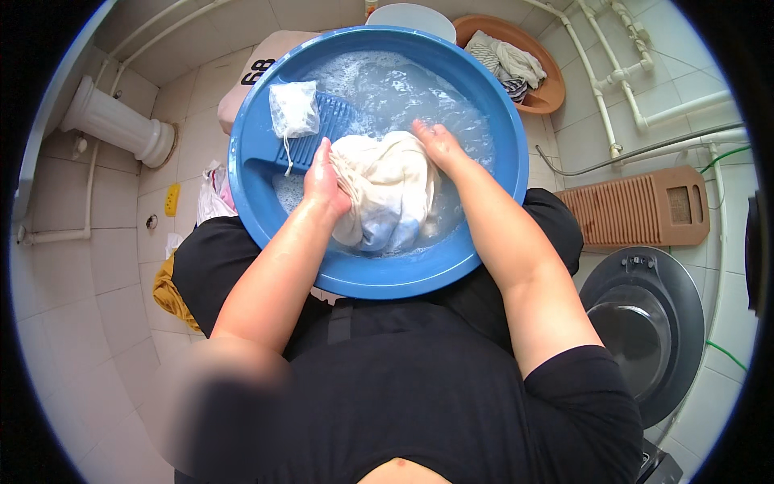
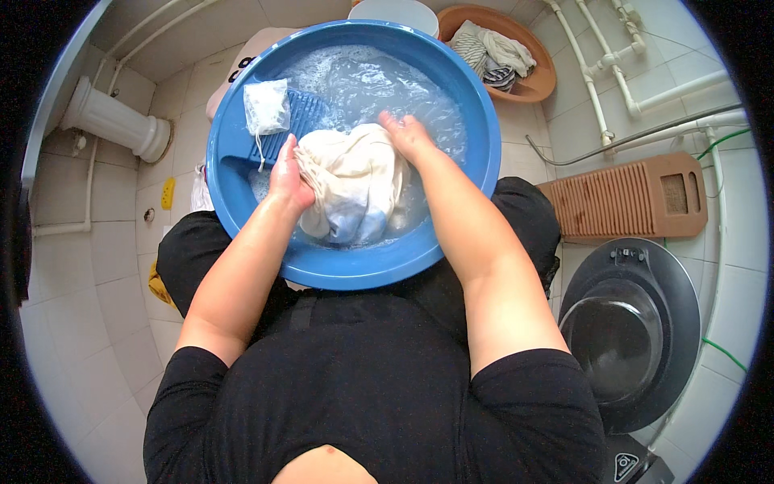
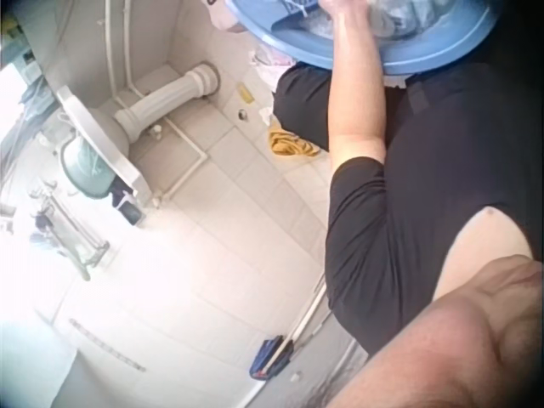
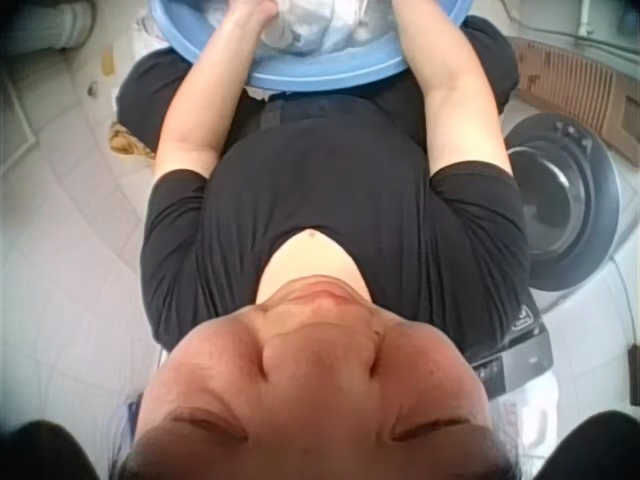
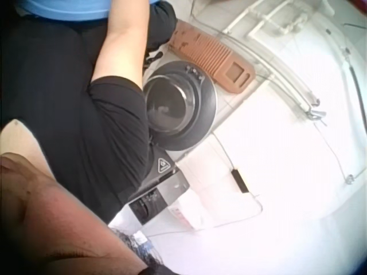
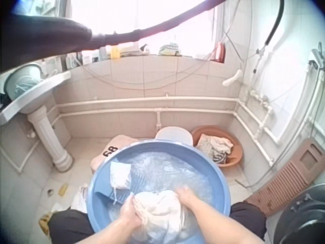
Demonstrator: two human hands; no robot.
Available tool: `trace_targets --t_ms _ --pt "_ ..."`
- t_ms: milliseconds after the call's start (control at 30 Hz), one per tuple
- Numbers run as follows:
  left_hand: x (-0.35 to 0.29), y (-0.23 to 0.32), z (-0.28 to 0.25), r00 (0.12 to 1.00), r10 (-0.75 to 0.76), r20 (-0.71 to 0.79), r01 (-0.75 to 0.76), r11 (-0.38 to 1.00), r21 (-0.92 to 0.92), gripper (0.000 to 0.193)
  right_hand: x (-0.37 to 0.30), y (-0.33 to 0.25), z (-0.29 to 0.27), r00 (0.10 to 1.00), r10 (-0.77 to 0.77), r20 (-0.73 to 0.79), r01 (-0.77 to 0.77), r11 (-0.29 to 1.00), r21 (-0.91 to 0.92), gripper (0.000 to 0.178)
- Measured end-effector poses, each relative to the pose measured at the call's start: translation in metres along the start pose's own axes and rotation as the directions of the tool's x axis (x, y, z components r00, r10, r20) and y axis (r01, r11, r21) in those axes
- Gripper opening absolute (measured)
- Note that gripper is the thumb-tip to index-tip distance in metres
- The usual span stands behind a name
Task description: The person sits on the floor and hand-washes a white cloth in a blue basin filled with soapy water. They repeatedly scrub, squeeze, and wring the cloth, occasionally lifting it to inspect it before submerging it again. The person also briefly handles a pink cloth from a pile on the floor.
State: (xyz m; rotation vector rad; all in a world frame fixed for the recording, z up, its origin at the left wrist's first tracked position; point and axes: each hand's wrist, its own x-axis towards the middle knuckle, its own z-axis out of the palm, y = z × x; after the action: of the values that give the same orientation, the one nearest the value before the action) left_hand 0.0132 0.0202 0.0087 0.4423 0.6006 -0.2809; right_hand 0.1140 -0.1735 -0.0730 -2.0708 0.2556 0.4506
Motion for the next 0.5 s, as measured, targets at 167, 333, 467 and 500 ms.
trace_targets --t_ms 167,333,467,500 --pt "0.006 -0.002 -0.008 0.984 0.175 -0.039 -0.175 0.985 0.01 0.057 -0.01 -0.021 -0.014 0.905 0.125 0.406 0.103 0.862 -0.496 0.079" --pt "0.01 -0.01 -0.004 0.997 0.076 0.021 -0.077 0.996 0.036 0.054 -0.025 -0.022 0.022 0.859 -0.489 0.153 0.376 0.805 0.46 0.037" --pt "0.013 0.001 -0.027 0.988 -0.045 0.147 0.056 0.996 -0.071 0.049 -0.113 -0.08 0.048 0.458 -0.886 0.073 0.868 0.464 0.18 0.024" --pt "0.029 0.006 -0.057 0.795 -0.156 0.586 0.252 0.964 -0.085 0.047 -0.13 -0.081 0.055 0.357 -0.929 0.098 0.92 0.368 0.134 0.023"
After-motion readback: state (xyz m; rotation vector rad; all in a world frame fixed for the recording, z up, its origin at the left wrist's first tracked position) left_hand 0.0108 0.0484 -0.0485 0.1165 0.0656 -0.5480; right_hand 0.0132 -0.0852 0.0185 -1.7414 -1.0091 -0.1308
